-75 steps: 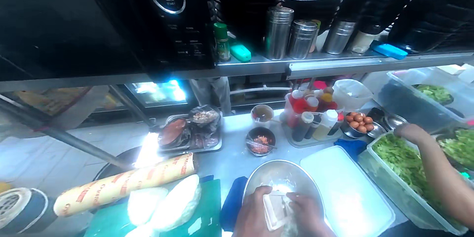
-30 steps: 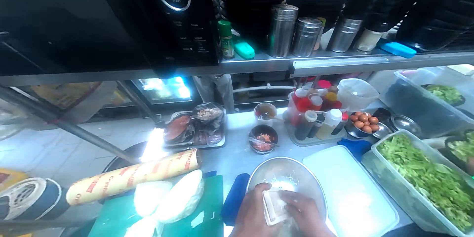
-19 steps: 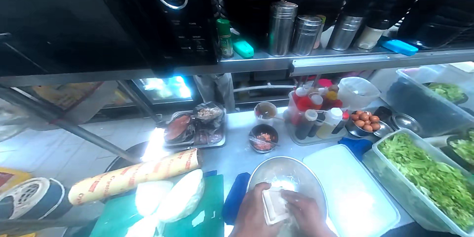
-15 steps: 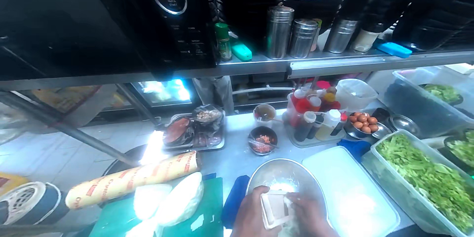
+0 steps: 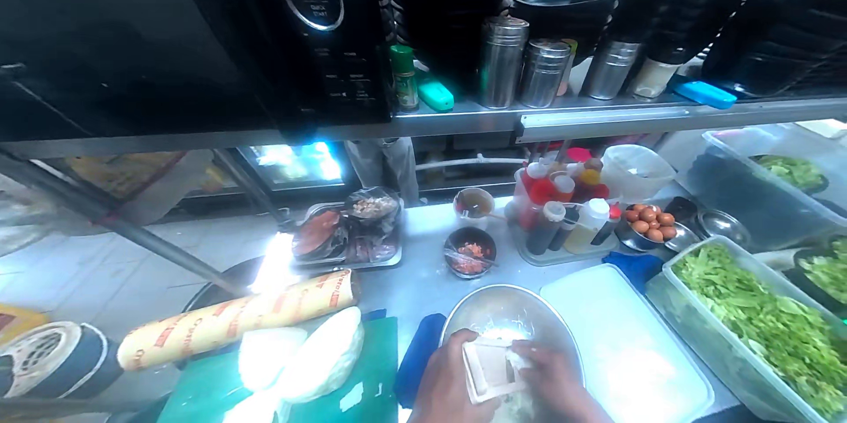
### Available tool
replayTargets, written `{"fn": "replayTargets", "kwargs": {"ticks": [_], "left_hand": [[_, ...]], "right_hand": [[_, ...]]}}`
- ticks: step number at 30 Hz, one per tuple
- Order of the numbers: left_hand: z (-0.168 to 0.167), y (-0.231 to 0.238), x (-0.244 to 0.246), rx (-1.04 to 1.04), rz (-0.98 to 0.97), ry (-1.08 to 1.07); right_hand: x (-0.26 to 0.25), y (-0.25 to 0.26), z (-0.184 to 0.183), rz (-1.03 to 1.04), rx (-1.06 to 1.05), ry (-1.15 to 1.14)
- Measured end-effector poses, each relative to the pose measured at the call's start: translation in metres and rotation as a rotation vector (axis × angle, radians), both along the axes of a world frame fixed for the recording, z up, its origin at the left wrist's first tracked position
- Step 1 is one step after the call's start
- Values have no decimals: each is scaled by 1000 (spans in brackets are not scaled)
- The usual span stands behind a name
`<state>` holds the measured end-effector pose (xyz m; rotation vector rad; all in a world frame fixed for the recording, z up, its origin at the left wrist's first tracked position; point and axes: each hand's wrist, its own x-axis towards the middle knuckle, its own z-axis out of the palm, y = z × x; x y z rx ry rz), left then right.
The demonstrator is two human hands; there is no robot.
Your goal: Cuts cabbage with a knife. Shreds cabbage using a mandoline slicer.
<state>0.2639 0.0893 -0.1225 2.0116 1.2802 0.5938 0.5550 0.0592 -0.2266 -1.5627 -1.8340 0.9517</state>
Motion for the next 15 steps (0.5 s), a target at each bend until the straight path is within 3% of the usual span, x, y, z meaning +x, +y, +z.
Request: {"fn": "replayTargets", "kwargs": {"ticks": [4, 9, 15], "left_hand": [[2, -2, 1, -2, -2, 4], [2, -3, 4, 4, 9, 12], [13, -10, 13, 51, 16, 38]], "right_hand": [[3, 5, 5, -73, -96, 27], [-13, 7, 53, -134, -242, 239], [-20, 3, 59, -83, -179, 111]]}}
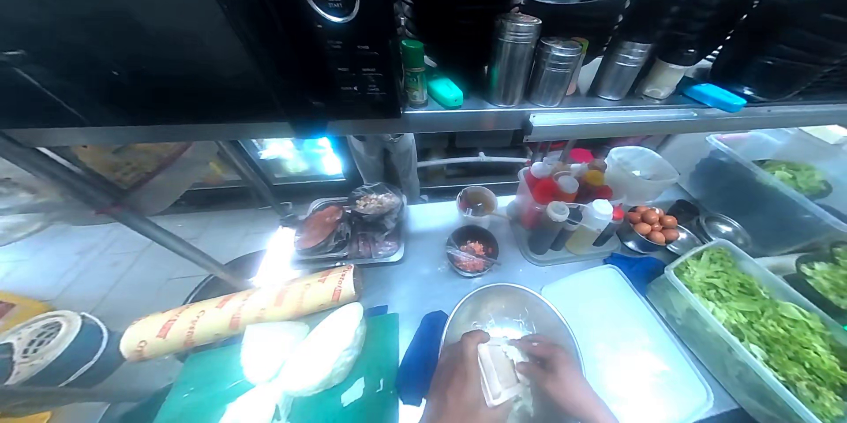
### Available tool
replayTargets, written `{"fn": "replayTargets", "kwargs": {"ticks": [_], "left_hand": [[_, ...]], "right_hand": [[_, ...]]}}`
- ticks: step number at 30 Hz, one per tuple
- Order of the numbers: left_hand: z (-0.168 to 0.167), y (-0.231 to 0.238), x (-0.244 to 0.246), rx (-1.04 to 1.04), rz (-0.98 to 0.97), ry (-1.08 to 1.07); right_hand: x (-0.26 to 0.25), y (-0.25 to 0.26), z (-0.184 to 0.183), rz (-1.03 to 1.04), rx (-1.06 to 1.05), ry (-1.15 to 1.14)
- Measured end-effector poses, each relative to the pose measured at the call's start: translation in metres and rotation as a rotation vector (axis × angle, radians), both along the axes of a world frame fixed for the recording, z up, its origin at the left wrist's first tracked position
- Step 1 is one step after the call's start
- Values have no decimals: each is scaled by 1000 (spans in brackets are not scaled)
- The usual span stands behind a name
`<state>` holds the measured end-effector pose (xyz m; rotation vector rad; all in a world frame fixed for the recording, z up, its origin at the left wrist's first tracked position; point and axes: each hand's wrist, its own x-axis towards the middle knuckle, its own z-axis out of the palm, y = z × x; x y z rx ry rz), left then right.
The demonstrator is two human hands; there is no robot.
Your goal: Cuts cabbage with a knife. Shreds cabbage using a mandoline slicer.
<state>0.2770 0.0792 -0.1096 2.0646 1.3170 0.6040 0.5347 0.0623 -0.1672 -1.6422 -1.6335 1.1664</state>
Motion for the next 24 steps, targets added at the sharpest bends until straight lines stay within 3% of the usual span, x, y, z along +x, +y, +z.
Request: {"fn": "replayTargets", "kwargs": {"ticks": [5, 11, 15, 20, 24], "left_hand": [[0, 0, 2, 32, -11, -3], [-2, -1, 0, 18, 5, -3], [-5, 0, 0, 42, 9, -9], [1, -2, 0, 1, -1, 7], [-2, 0, 1, -2, 10, 10]], "right_hand": [[-5, -4, 17, 54, 105, -9], [5, -6, -9, 11, 21, -5], [-10, -9, 12, 16, 100, 9], [12, -14, -39, -70, 22, -211], [-6, -20, 1, -27, 112, -149]]}}
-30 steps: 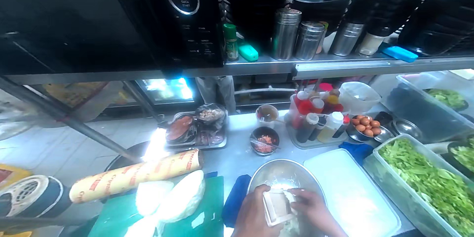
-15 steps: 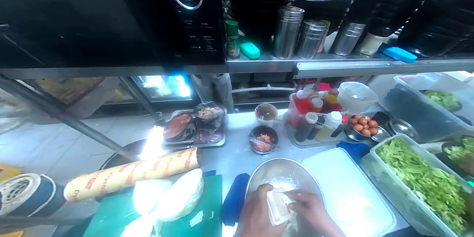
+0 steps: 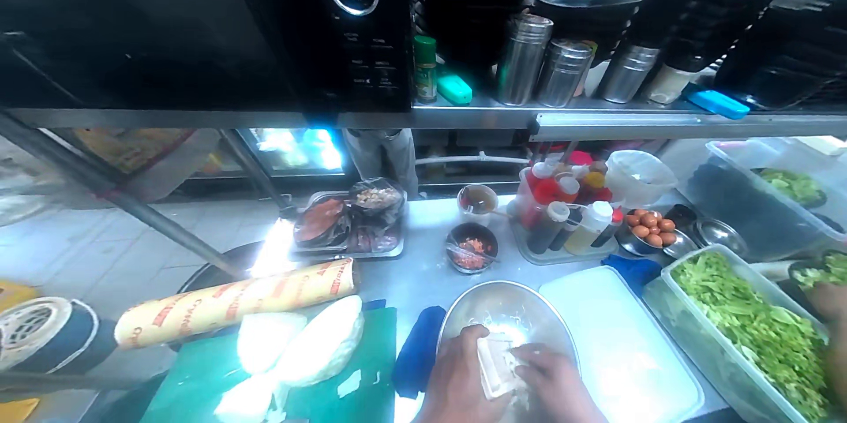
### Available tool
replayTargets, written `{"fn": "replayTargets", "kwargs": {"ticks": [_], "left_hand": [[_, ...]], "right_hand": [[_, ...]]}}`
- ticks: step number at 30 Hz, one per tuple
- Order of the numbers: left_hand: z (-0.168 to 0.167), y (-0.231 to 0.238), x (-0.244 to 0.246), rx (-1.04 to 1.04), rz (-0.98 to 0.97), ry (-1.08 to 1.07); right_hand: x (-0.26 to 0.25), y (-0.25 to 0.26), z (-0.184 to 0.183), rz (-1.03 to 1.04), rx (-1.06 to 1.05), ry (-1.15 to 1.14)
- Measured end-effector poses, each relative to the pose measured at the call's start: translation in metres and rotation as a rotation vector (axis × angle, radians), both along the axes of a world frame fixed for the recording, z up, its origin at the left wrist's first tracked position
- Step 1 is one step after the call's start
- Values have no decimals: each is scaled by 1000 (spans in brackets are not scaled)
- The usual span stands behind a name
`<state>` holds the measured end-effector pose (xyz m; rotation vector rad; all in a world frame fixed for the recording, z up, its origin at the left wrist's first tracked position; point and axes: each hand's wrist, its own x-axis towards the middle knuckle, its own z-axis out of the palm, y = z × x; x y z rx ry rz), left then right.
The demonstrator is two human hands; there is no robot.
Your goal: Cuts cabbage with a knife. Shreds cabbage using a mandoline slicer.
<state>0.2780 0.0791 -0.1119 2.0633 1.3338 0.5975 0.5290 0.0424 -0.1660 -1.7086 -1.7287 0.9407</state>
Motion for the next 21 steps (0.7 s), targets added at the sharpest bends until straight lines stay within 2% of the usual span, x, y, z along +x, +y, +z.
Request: {"fn": "replayTargets", "kwargs": {"ticks": [2, 5, 6, 10, 14, 15, 19, 21], "left_hand": [[-4, 1, 2, 20, -3, 1], [1, -4, 2, 28, -5, 5], [3, -4, 2, 27, -6, 2], [-1, -1, 1, 31, 3, 1], [3, -4, 0, 13, 4, 16], [5, -5, -1, 15, 1, 14], [2, -2, 0, 52, 3, 2], [2, -2, 1, 49, 2, 11]], "right_hand": [[-2, 1, -5, -13, 41, -15], [19, 5, -48, -78, -74, -105], [20, 6, -46, -80, -92, -97], [-9, 3, 6, -17, 38, 34], [14, 11, -44, -65, -33, -95], [16, 11, -44, -63, -54, -103], [-10, 8, 8, -21, 24, 18], [-3, 14, -10, -67, -13, -9]]}}
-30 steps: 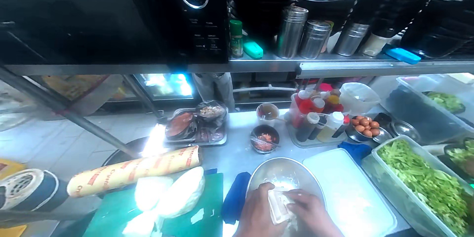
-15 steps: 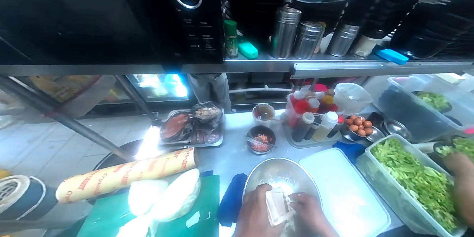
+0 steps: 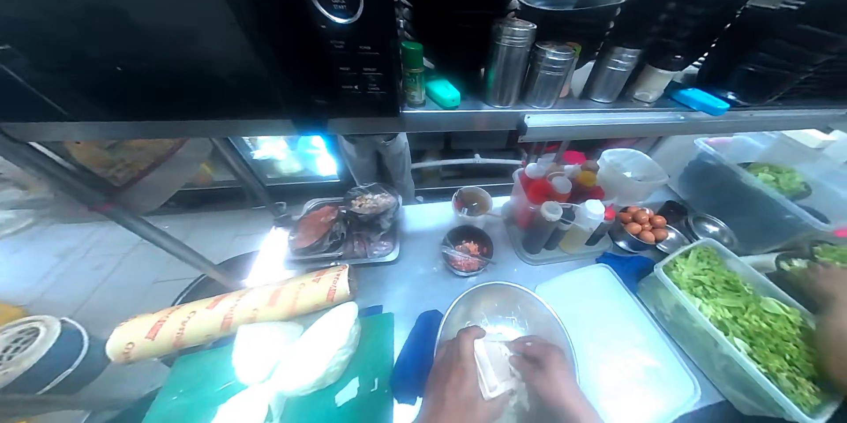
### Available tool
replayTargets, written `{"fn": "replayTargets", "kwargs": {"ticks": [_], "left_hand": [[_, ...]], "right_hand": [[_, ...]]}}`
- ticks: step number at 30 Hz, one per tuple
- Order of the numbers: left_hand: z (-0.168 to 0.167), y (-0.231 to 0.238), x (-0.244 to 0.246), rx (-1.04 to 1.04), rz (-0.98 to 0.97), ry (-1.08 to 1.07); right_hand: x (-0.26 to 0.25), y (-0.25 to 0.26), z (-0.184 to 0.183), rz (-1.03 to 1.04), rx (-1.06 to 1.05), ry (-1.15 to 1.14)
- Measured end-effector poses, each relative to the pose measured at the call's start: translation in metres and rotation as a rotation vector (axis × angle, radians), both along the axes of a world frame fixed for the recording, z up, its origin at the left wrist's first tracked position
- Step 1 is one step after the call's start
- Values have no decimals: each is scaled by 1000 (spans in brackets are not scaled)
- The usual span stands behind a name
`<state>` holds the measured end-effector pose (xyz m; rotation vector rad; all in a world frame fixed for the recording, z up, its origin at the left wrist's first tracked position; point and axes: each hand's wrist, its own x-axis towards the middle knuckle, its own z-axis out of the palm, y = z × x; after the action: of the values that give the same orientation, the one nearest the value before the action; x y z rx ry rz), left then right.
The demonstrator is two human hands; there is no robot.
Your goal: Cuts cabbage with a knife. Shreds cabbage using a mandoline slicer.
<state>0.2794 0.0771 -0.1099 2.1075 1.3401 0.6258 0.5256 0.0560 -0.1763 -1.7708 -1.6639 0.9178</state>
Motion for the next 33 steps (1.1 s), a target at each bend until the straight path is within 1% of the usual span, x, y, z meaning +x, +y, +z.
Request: {"fn": "replayTargets", "kwargs": {"ticks": [2, 3, 6, 7, 8, 11, 12, 15, 16, 17, 20, 21, 24, 25, 26, 27, 29, 30, 33], "left_hand": [[3, -2, 0, -10, 6, 2], [4, -3, 0, -15, 6, 3], [3, 0, -1, -15, 3, 3], [2, 0, -1, -11, 1, 2], [1, 1, -1, -8, -2, 2], [1, -2, -2, -15, -9, -1], [2, -2, -2, -11, -10, -1], [1, 2, -2, -13, -4, 7], [0, 2, -2, -16, -3, 13], [0, 4, -1, -19, -1, 19], [3, 1, -1, -30, -6, 25], [3, 0, -1, -26, -10, 22], [0, 3, -2, -19, -9, 15], [0, 4, -1, -18, -7, 20], [-1, 5, -1, -14, -7, 26], [0, 4, -1, -12, -10, 29], [2, 2, -1, -16, -11, 27], [3, 2, -1, -15, -9, 26], [3, 3, -1, -11, -10, 33]], "right_hand": [[15, 6, -26, -42, -93, -51], [16, 5, -25, -38, -111, -48], [-4, -1, 14, 20, -26, 37], [-8, -3, 18, 16, -10, 51], [-6, -1, 11, -6, -18, 45], [13, 5, -28, -90, -136, -18], [14, 5, -27, -83, -147, -24], [-5, 0, 10, -26, -52, 26], [-9, -1, 13, -34, -37, 51], [-7, 2, 7, -52, -37, 59], [15, 7, -34, -105, -126, -4], [17, 6, -33, -97, -129, -12], [-2, 0, 0, -51, -31, 46], [-6, -1, 4, -61, -14, 74], [-5, 1, -3, -85, -10, 85], [1, 3, -19, -114, -28, 72], [20, 6, -53, -162, -100, 10], [26, 7, -61, -169, -139, -10], [23, 3, -51, -188, -218, 8]]}}
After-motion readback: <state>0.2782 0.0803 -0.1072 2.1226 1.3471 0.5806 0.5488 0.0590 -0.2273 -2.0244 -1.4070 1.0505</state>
